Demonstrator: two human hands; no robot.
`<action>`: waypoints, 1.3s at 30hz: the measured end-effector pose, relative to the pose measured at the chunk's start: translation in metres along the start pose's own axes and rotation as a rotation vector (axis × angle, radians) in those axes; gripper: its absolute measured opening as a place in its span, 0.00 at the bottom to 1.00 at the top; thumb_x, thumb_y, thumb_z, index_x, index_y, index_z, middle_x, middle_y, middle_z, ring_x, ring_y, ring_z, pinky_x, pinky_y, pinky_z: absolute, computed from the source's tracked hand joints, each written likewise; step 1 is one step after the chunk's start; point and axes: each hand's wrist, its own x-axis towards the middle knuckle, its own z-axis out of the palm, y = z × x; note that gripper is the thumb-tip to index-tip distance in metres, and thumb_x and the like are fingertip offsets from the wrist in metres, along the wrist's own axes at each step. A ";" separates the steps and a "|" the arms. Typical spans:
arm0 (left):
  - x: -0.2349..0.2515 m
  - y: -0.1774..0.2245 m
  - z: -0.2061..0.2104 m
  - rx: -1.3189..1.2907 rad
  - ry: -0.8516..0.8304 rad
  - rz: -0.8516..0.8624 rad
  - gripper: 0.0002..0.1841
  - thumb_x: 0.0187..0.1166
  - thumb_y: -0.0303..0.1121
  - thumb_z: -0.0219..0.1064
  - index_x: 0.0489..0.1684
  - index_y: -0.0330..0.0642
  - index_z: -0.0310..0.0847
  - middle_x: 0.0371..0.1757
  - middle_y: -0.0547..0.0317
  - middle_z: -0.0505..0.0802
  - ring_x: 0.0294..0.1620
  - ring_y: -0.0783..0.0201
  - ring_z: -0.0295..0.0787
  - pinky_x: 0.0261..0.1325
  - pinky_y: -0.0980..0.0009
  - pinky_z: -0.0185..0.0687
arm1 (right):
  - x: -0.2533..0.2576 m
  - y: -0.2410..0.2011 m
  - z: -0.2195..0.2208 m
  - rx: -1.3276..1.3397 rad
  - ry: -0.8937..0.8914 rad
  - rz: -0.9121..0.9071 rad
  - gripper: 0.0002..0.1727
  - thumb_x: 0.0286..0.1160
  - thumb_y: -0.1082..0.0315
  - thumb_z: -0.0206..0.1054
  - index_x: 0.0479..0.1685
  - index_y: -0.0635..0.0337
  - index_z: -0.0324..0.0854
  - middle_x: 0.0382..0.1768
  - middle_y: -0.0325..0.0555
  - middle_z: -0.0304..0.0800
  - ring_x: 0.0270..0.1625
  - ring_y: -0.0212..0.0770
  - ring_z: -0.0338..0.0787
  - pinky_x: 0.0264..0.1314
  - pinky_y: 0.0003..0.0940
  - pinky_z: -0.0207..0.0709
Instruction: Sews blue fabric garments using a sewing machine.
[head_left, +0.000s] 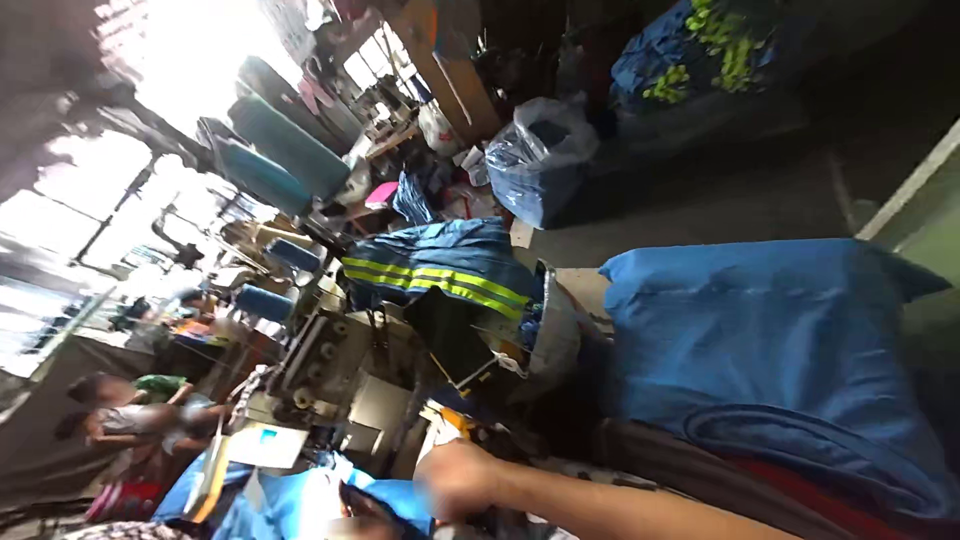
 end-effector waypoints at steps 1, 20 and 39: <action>-0.002 -0.002 0.004 -0.017 0.036 -0.001 0.15 0.80 0.30 0.61 0.52 0.34 0.93 0.46 0.41 0.97 0.51 0.38 0.95 0.58 0.40 0.80 | -0.001 0.000 0.001 0.019 0.003 0.000 0.14 0.73 0.74 0.69 0.58 0.64 0.83 0.34 0.45 0.90 0.29 0.37 0.90 0.36 0.35 0.87; -0.021 -0.017 0.031 0.003 0.025 -0.042 0.18 0.87 0.34 0.54 0.62 0.35 0.87 0.54 0.44 0.96 0.59 0.46 0.93 0.66 0.44 0.77 | -0.003 0.000 -0.002 0.042 -0.014 0.017 0.13 0.74 0.74 0.69 0.56 0.63 0.82 0.34 0.44 0.91 0.29 0.35 0.91 0.36 0.33 0.87; -0.015 -0.011 0.024 -0.073 0.025 -0.046 0.19 0.82 0.31 0.57 0.64 0.32 0.85 0.60 0.39 0.93 0.63 0.40 0.90 0.69 0.40 0.74 | -0.002 0.001 -0.002 0.065 -0.016 0.008 0.12 0.73 0.75 0.70 0.54 0.63 0.82 0.31 0.41 0.90 0.28 0.33 0.90 0.32 0.30 0.86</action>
